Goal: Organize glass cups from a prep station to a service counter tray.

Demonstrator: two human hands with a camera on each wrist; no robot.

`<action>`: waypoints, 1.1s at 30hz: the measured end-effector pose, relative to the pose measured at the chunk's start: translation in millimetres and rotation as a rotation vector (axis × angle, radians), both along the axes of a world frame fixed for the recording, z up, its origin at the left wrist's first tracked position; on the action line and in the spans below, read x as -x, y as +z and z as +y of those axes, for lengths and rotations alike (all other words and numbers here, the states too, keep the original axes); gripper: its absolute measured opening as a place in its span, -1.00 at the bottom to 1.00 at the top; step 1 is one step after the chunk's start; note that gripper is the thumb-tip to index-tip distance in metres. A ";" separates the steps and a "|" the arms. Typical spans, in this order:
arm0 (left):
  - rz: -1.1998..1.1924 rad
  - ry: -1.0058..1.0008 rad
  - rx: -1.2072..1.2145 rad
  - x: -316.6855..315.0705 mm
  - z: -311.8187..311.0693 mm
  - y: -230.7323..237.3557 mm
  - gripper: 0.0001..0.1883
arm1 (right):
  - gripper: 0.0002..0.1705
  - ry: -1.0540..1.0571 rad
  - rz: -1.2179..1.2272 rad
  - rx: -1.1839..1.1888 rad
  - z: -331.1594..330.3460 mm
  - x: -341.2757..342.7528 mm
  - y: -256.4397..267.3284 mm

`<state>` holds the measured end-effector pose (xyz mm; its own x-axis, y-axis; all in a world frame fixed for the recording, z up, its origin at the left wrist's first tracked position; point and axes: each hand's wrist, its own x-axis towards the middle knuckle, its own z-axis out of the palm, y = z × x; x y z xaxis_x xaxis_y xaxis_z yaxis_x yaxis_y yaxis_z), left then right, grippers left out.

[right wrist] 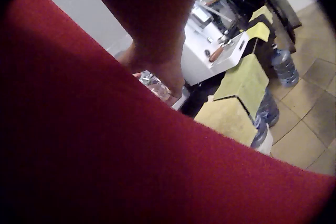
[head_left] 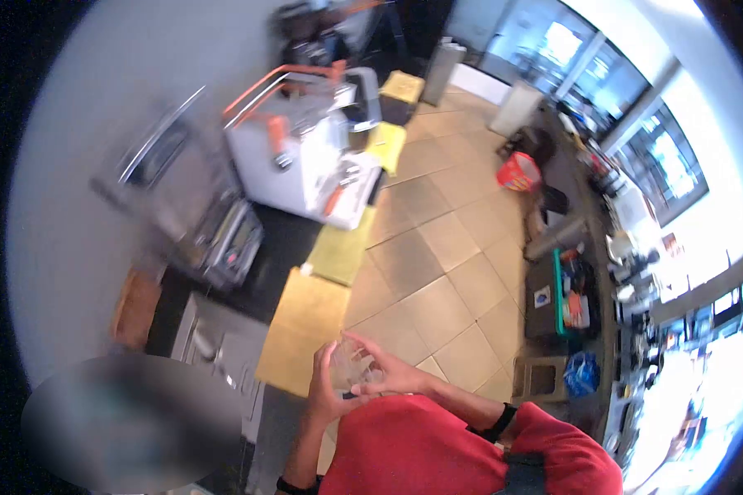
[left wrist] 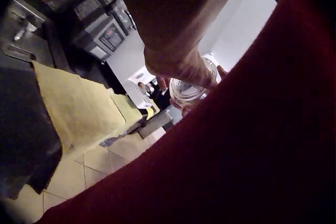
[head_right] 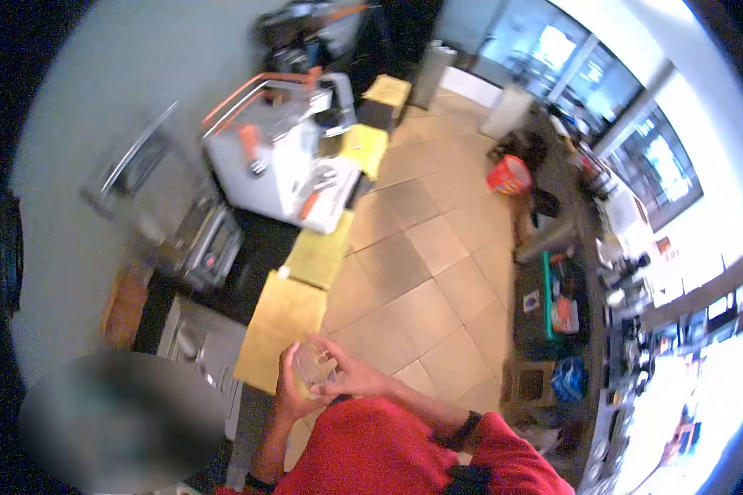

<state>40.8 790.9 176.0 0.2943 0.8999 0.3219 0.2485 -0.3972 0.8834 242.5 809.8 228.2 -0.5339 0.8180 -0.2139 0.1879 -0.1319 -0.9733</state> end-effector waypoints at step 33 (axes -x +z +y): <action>0.193 -1.613 -0.151 -686.5 -145.2 28.8 0.11 | 0.31 -1.499 -0.429 -0.065 -366.0 -505.0 -18.2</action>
